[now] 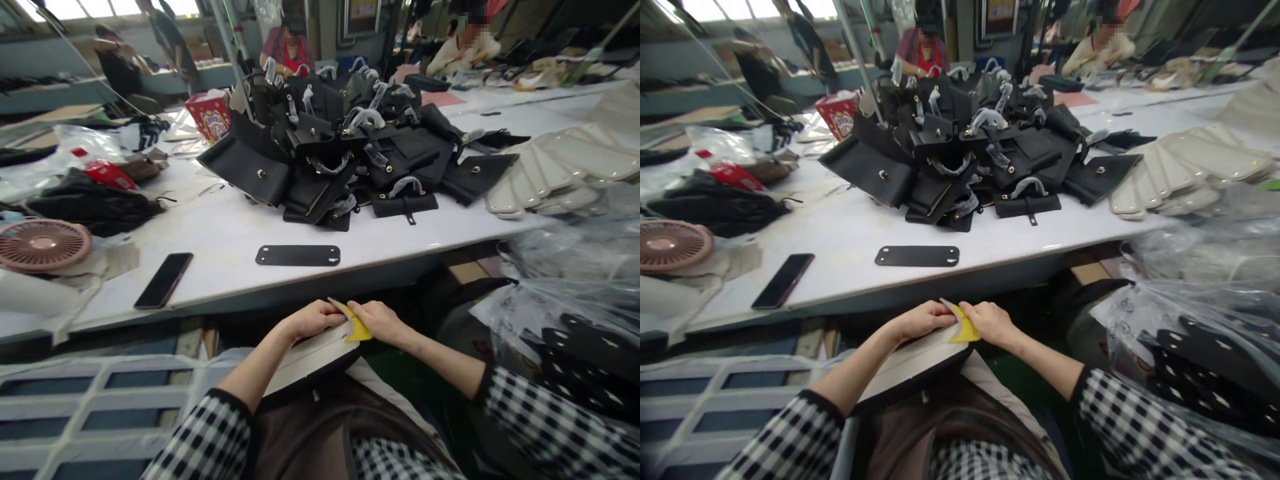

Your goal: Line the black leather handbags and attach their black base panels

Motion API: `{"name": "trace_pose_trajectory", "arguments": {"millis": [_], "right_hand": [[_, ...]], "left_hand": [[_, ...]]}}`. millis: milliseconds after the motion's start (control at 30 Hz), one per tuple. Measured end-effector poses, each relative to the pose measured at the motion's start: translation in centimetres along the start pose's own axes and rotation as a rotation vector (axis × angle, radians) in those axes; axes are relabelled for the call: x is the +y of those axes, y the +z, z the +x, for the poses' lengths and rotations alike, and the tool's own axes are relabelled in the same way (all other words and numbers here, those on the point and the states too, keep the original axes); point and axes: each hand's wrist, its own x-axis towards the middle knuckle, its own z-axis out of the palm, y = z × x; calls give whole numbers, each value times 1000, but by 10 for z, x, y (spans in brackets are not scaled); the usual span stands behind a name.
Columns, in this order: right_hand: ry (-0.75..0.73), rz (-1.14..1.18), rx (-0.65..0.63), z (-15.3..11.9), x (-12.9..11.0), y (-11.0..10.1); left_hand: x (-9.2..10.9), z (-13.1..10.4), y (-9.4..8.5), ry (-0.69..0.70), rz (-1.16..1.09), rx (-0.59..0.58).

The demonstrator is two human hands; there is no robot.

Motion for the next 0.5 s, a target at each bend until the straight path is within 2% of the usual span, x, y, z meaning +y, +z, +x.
{"name": "trace_pose_trajectory", "arguments": {"millis": [67, 200, 267, 433, 500], "right_hand": [[31, 155, -77, 0, -1, -8], [126, 882, -363, -11, -1, -16], [166, 1086, -429, -18, -1, -12], [191, 1022, -202, -24, -1, 11], [197, 984, -172, -24, 0, 19]], "left_hand": [[1, -2, -1, 1, 23, 3], [3, -3, -2, -4, 77, -5], [4, -3, -2, 5, 118, 4], [4, -4, -2, 32, 179, 30], [1, -4, -2, 35, 175, 27]]}}
